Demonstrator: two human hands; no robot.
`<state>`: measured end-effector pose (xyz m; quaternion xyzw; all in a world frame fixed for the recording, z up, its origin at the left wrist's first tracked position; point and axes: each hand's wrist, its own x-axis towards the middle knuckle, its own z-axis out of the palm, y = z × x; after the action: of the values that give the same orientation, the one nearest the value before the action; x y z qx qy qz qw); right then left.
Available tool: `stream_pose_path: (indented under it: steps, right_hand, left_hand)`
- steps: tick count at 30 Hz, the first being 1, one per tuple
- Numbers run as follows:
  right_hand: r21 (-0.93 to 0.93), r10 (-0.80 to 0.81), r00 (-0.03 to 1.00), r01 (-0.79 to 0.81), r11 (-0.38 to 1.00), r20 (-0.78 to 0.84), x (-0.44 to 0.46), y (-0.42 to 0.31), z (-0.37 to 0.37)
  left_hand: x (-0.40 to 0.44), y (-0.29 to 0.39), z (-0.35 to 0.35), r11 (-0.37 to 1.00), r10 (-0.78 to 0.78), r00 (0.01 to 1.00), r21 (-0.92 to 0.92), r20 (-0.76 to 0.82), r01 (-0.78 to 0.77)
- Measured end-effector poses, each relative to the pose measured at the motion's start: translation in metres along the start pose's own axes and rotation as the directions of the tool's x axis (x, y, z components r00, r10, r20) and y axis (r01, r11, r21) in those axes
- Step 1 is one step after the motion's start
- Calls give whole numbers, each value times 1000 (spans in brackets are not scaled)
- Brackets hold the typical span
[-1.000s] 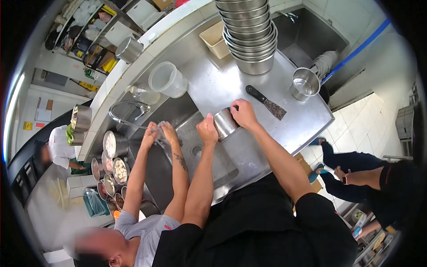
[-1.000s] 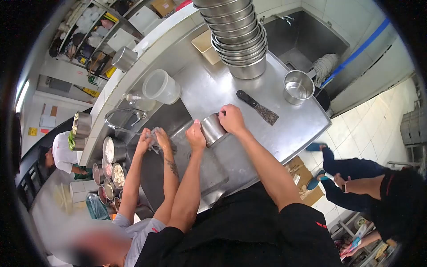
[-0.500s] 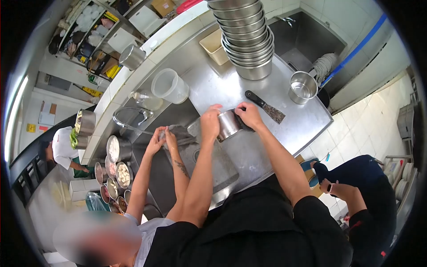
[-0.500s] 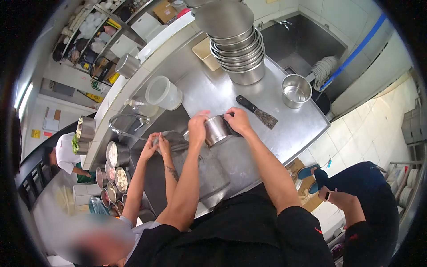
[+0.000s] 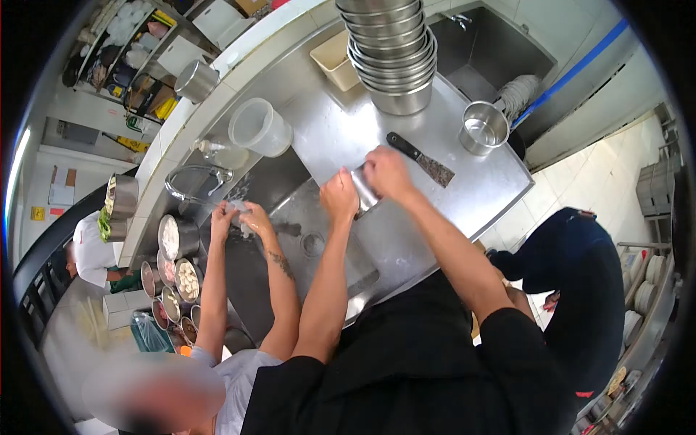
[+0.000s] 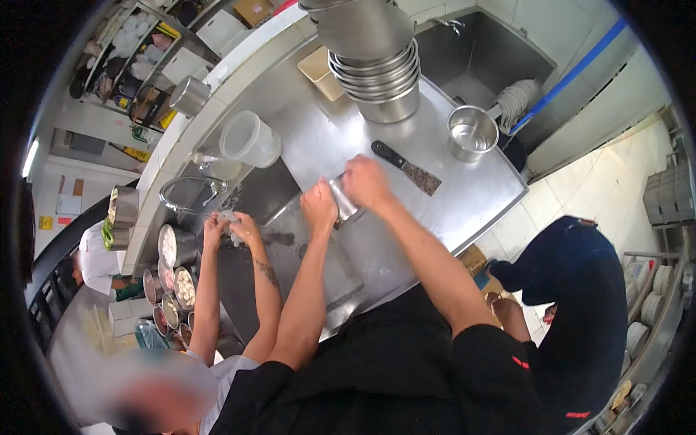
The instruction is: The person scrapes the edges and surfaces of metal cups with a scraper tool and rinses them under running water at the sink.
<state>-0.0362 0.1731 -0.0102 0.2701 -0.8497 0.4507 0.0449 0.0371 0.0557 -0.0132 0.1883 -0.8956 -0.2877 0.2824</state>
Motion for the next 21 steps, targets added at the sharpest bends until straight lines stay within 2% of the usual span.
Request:
stream_pose_path:
  steps: [3, 4, 5, 8, 9, 11, 12, 14, 15, 17, 18, 19, 20, 21]
  right_hand:
    - [19, 63, 997, -64, 998, 43, -3, 17, -6]
    - [118, -32, 999, 36, 992, -38, -8, 11, -3]
    - [115, -35, 999, 38, 993, -29, -2, 12, -3]
    - [70, 80, 996, -78, 994, -30, 2, 22, 10]
    - [73, 64, 997, -61, 995, -41, 7, 12, 7]
    - [148, -68, 998, 69, 987, -15, -2, -17, -3]
    - [64, -83, 995, 80, 995, 54, -2, -23, 0]
    - [39, 11, 999, -13, 999, 38, -7, -6, 11]
    - [-1, 63, 998, -63, 998, -16, 8, 4, 10]
    - [-25, 117, 993, -117, 993, -9, 7, -2, 10]
    - [20, 31, 999, -31, 999, -12, 4, -15, 7]
    - [66, -49, 999, 49, 997, -5, -1, -22, 6]
    - [65, -98, 995, 97, 993, 15, 0, -25, 4]
    - [75, -80, 996, 78, 994, 31, -10, -22, 8]
  left_hand:
    - [2, -1, 0, 999, 44, 999, 11, 14, -44]
    - [2, 0, -1, 1000, -18, 1000, -12, -9, 18]
    - [7, 1, 3, 1000, -27, 1000, -14, -12, 27]
    - [3, 3, -3, 995, -51, 996, 89, 78, 44]
    - [8, 2, -1, 995, -40, 997, 89, 62, 34]
    - [4, -6, 4, 999, -2, 1000, 42, -12, 2]
    - [2, -5, 4, 999, -22, 1000, 46, -8, 22]
    - [5, -2, -2, 996, -43, 998, 77, 47, 40]
    - [12, 1, -2, 997, -31, 999, 70, 21, 29]
    - [4, -5, 1, 998, 5, 1000, 65, -10, -5]
    - [10, -7, 8, 998, 12, 1000, 56, -14, -11]
    - [11, -11, 13, 993, 84, 996, 80, -28, -82]
    - [0, -18, 13, 983, 147, 989, 112, -29, -143]
    - [-14, -21, 5, 984, 132, 991, 121, -10, -130]
